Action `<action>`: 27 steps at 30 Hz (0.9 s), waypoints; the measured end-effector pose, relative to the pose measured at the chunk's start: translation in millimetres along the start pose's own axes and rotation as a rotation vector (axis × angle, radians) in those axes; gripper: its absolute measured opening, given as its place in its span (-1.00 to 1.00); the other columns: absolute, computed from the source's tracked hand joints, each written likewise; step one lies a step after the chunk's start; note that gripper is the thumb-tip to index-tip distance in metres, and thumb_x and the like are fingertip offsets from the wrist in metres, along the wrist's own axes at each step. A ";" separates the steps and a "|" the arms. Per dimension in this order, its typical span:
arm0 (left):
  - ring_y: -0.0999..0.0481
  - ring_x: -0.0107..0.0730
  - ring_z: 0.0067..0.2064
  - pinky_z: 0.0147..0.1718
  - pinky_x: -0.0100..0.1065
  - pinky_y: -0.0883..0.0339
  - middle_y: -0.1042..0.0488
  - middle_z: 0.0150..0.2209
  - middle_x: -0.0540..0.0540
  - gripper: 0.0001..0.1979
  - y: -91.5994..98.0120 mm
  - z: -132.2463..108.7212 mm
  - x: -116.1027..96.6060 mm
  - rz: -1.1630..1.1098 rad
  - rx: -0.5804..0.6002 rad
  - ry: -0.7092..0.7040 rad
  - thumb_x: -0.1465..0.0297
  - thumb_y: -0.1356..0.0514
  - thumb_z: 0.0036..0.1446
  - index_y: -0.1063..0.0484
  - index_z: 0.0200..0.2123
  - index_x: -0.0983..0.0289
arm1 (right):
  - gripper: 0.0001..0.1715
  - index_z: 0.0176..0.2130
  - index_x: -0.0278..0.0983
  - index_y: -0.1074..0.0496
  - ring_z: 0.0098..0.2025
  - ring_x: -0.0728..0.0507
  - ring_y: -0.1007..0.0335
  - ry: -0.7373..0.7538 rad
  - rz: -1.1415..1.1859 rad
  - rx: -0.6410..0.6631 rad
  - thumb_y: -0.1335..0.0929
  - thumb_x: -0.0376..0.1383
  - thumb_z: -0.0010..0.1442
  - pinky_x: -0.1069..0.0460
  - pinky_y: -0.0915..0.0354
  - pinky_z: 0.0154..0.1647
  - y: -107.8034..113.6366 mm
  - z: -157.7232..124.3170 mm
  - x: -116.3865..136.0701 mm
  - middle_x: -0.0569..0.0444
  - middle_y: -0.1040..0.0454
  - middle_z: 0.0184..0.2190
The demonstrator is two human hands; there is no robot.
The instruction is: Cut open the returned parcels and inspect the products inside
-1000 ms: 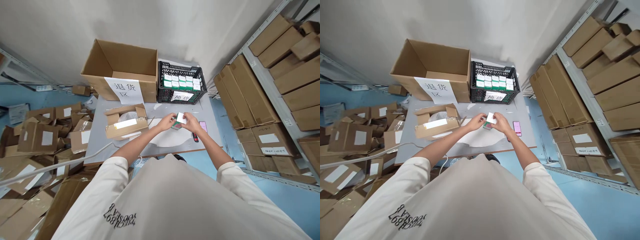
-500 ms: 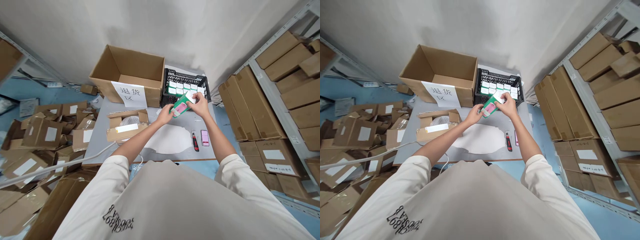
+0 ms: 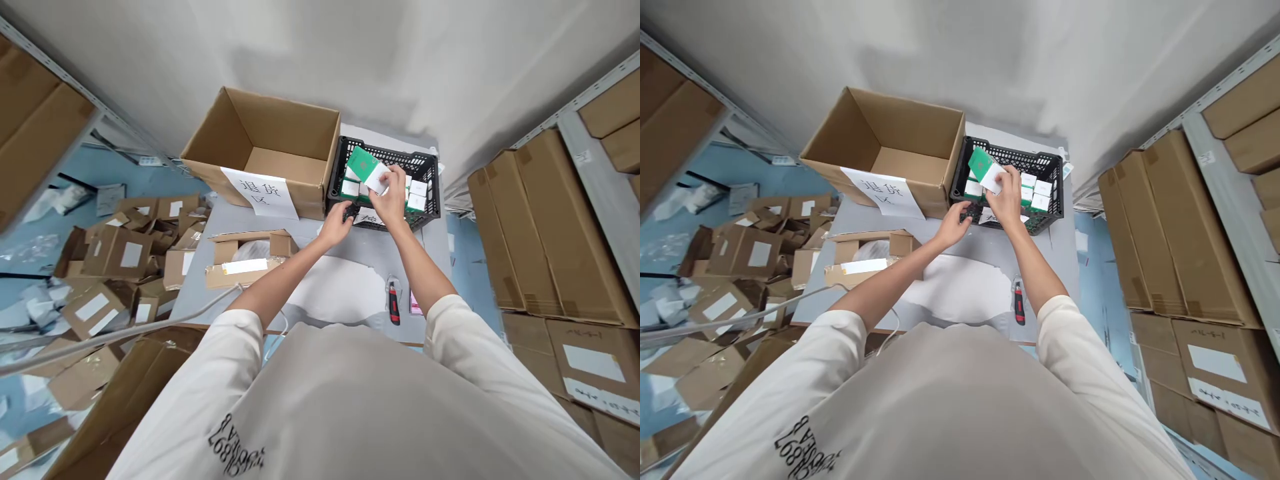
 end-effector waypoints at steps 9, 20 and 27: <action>-0.56 0.00 0.35 0.39 0.03 -0.49 -0.55 0.32 0.29 -0.52 8.0 -8.6 25.0 0.106 0.017 0.018 0.50 -0.19 0.35 -0.52 0.29 0.21 | -0.64 0.18 -0.12 -0.48 0.60 -0.49 -0.14 0.011 0.007 0.263 -0.36 0.00 0.56 -0.58 -0.14 0.66 -66.1 -18.7 -40.5 -0.18 -0.30 0.48; -0.53 -0.02 0.37 0.41 0.02 -0.45 -0.52 0.33 0.27 -0.60 5.5 -21.6 35.7 0.142 0.067 0.008 0.49 -0.18 0.34 -0.54 0.20 0.20 | -0.58 0.23 -0.10 -0.53 0.56 -0.49 -0.26 0.056 -0.024 0.294 -0.27 0.00 0.60 -0.57 -0.23 0.61 -54.2 -58.7 -20.5 -0.19 -0.42 0.44; -0.52 -0.04 0.37 0.43 -0.01 -0.43 -0.51 0.34 0.29 -0.60 24.7 -44.5 27.2 0.156 0.024 -0.022 0.46 -0.16 0.38 -0.51 0.23 0.22 | -0.69 0.11 -0.13 -0.58 0.44 -0.46 -0.39 0.141 -0.012 0.287 -0.27 -0.20 0.57 -0.51 -0.34 0.49 -59.3 -83.0 12.5 -0.21 -0.50 0.36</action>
Point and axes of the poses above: each hand's wrist, its own z-axis towards the middle knuckle, its own y-axis out of the back of the hand, x = y × z, the point moved 5 cm from there along z, towards the middle knuckle
